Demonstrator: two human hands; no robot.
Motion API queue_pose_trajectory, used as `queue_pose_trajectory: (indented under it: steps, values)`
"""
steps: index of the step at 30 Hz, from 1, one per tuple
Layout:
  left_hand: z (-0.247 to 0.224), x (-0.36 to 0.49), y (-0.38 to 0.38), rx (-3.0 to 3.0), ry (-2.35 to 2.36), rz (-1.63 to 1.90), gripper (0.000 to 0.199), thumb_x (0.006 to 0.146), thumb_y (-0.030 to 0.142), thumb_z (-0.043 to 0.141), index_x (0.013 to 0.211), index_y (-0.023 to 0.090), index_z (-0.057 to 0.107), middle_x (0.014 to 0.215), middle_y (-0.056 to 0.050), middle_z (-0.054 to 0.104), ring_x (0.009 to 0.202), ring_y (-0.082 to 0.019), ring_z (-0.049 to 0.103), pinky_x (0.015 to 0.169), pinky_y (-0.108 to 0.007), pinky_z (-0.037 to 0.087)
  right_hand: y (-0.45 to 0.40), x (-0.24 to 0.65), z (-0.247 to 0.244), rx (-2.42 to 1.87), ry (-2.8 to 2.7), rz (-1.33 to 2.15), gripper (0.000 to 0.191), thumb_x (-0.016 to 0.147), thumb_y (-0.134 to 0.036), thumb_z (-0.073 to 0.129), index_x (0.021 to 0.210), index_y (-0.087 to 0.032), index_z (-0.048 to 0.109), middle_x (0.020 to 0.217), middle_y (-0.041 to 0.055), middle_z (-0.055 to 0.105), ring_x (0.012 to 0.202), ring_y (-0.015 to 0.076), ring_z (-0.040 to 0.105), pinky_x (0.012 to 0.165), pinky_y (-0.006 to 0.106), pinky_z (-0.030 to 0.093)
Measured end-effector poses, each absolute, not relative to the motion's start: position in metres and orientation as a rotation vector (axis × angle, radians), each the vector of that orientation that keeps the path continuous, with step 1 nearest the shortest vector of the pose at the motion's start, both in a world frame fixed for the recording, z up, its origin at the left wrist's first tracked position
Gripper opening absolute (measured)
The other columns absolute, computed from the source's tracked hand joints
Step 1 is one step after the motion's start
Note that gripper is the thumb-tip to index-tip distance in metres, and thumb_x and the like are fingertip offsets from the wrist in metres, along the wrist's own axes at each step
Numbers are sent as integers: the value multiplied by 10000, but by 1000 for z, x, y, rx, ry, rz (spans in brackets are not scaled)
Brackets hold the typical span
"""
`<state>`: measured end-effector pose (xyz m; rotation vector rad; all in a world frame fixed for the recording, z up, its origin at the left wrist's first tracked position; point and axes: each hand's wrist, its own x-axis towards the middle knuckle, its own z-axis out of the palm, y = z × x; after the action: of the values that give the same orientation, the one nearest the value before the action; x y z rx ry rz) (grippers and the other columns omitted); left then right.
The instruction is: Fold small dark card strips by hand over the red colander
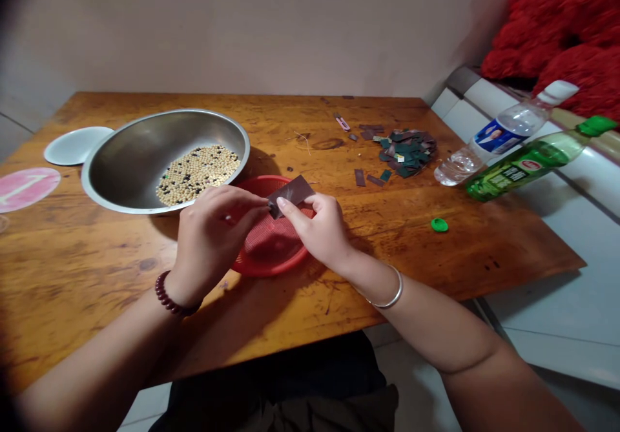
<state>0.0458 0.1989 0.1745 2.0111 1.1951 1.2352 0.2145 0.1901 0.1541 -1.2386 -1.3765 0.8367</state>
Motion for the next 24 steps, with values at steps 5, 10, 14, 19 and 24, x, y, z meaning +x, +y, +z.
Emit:
queue_pose_trajectory:
  steps: [5, 10, 14, 19, 24]
  values:
    - [173, 49, 201, 1801, 1133, 1216, 91, 784, 249, 710, 817, 164, 721, 866, -48, 697, 809, -153, 616, 752, -248, 480, 190, 215, 155, -1214, -1374, 860, 166, 820, -317, 665, 759, -182, 739, 798, 41, 764, 740, 173, 703, 702, 293, 542]
    - [175, 50, 204, 1480, 1029, 1099, 173, 767, 269, 737, 861, 128, 709, 871, -68, 726, 749, -138, 649, 696, -227, 512, 191, 216, 156, -1213, -1374, 848, 154, 821, -305, 664, 784, -178, 744, 821, 43, 767, 752, 170, 704, 713, 289, 540]
    - [179, 51, 203, 1427, 1055, 1074, 177, 762, 274, 749, 862, 131, 722, 867, -62, 726, 741, -120, 642, 694, -209, 508, 191, 216, 157, -1216, -1370, 839, 160, 820, -305, 665, 773, -171, 739, 810, 46, 766, 748, 166, 703, 711, 287, 540]
    - [181, 47, 203, 1166, 1014, 937, 236, 745, 325, 770, 928, 184, 722, 876, -17, 708, 628, -56, 570, 544, -146, 441, 191, 216, 157, -1224, -1353, 817, 170, 819, -316, 664, 769, -171, 736, 802, 47, 763, 746, 171, 699, 705, 292, 536]
    - [183, 43, 202, 892, 870, 813, 253, 727, 318, 791, 957, 250, 712, 889, 27, 660, 621, -23, 524, 500, -98, 397, 191, 216, 156, -1220, -1347, 794, 161, 817, -304, 666, 782, -166, 740, 811, 53, 764, 742, 175, 702, 684, 284, 533]
